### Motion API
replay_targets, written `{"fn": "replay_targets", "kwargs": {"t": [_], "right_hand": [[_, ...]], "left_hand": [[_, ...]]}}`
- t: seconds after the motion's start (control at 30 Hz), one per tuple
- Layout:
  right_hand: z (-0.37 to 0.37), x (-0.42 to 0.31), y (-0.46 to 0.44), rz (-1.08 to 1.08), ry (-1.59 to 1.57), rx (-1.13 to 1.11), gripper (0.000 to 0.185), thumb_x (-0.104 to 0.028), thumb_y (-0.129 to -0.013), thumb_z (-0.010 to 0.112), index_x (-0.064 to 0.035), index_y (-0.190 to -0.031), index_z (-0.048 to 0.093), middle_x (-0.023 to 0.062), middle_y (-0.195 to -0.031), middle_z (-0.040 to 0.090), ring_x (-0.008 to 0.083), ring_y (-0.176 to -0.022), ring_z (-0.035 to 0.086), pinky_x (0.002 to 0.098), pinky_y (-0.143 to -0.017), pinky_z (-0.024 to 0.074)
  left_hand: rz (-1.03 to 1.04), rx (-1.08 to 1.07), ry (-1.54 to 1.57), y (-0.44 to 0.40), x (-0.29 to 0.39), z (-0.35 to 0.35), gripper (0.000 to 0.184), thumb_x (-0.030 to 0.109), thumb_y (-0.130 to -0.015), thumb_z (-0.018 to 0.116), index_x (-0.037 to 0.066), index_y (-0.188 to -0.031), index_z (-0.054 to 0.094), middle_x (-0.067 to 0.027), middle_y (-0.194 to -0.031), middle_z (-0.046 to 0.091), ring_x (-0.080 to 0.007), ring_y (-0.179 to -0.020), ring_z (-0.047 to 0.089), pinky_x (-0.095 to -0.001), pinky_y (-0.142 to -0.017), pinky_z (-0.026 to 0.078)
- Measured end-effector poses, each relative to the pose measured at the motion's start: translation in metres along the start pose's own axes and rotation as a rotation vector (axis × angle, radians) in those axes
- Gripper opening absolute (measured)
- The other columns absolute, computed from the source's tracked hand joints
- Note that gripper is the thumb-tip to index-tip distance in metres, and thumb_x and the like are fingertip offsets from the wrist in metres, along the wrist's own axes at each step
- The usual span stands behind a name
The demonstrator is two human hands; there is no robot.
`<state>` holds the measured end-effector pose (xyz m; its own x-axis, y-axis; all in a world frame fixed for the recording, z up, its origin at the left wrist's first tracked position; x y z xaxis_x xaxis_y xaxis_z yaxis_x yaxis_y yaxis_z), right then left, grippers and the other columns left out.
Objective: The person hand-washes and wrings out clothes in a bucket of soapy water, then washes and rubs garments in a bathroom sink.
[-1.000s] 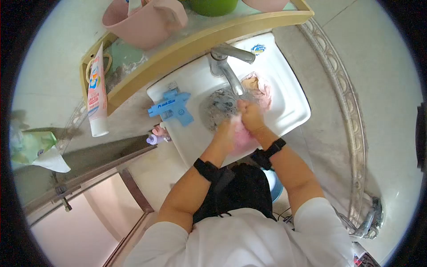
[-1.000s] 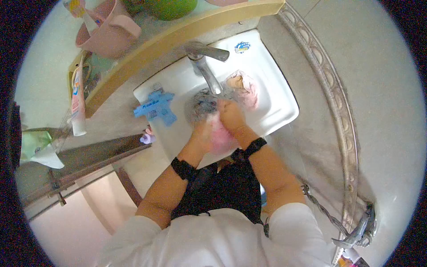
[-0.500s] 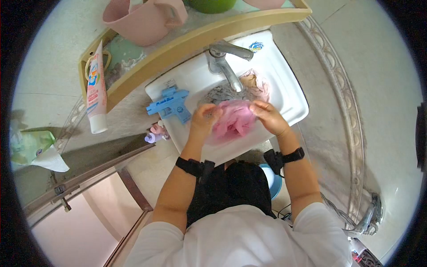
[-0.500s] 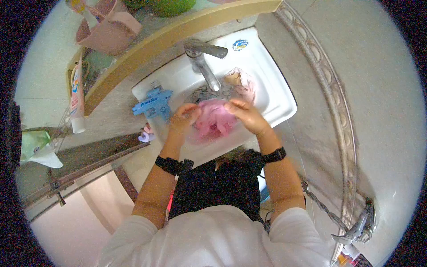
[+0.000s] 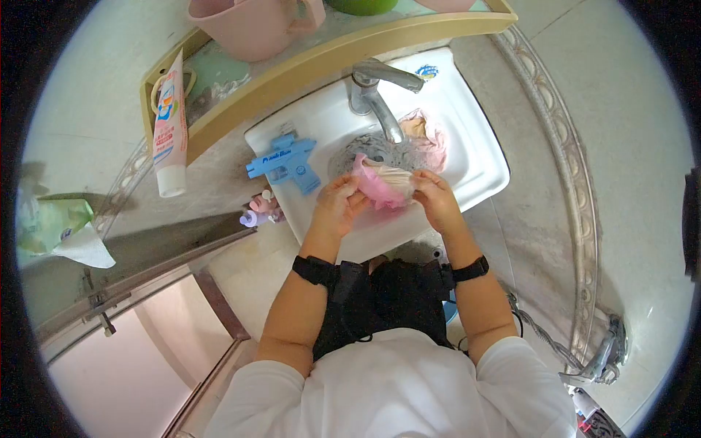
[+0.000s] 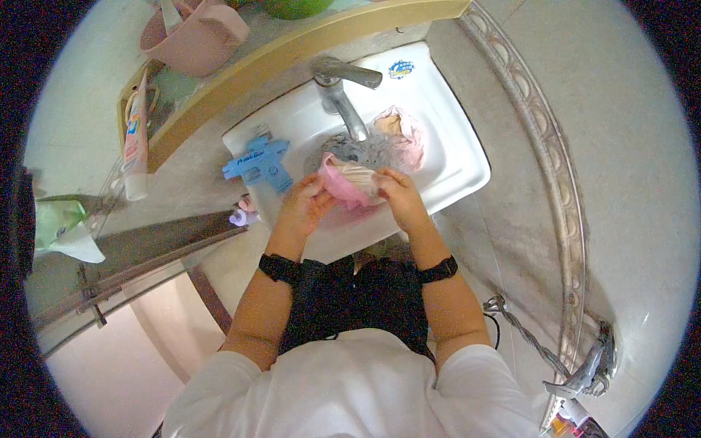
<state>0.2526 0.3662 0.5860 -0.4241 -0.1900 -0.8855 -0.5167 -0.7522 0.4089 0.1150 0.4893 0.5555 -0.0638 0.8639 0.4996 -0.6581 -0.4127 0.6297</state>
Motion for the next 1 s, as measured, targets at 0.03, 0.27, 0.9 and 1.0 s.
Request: {"fn": "replay_targets", "kwargs": {"t": [0.03,0.27,0.9,1.0], "right_hand": [[-0.008,0.001,-0.002,0.014,-0.102,0.067,0.014,-0.014,-0.083,0.052,-0.0031,-0.091,0.056,0.0020,-0.085,0.057,0.0114,-0.078,0.055,0.0256,-0.072,0.0429],[-0.006,-0.005,0.001,-0.033,-0.179,0.107,0.016,-0.022,-0.083,0.055,-0.0069,-0.089,0.058,-0.0004,-0.081,0.059,0.0072,-0.070,0.052,0.0228,-0.064,0.0414],[0.023,-0.025,0.018,0.032,0.097,-0.067,0.005,-0.009,-0.079,0.060,-0.0060,-0.084,0.059,-0.0054,-0.071,0.051,0.0036,-0.065,0.044,0.0203,-0.058,0.0363],[0.035,-0.025,0.008,0.025,0.401,-0.261,0.013,-0.016,-0.085,0.058,-0.0044,-0.091,0.060,-0.0049,-0.074,0.053,0.0040,-0.067,0.046,0.0199,-0.061,0.0378]], "left_hand": [[0.014,-0.052,0.008,0.003,0.002,0.005,0.036,0.021,-0.081,0.062,0.002,-0.109,0.052,-0.0085,-0.104,0.058,-0.0229,-0.093,0.059,-0.0366,-0.083,0.049],[0.060,-0.216,0.011,0.009,0.003,0.024,0.040,0.024,-0.083,0.060,0.000,-0.113,0.049,-0.0112,-0.108,0.057,-0.0225,-0.096,0.058,-0.0368,-0.086,0.047],[0.084,-0.185,0.002,0.016,-0.001,0.032,0.027,0.017,-0.086,0.050,-0.002,-0.105,0.055,-0.0104,-0.100,0.060,-0.0178,-0.088,0.059,-0.0300,-0.080,0.049],[0.134,-0.173,-0.275,0.016,0.000,0.035,0.031,0.023,-0.087,0.052,-0.001,-0.106,0.055,-0.0100,-0.098,0.060,-0.0184,-0.088,0.059,-0.0298,-0.082,0.048]]}}
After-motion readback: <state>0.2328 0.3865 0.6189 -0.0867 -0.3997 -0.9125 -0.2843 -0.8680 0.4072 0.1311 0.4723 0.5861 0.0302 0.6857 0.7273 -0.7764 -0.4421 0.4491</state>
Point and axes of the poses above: each hand's wrist, its own y-axis away from the middle knuckle, its own z-axis out of the palm, x = y × z, the point moved 5 cm from there along -y, towards the middle knuckle
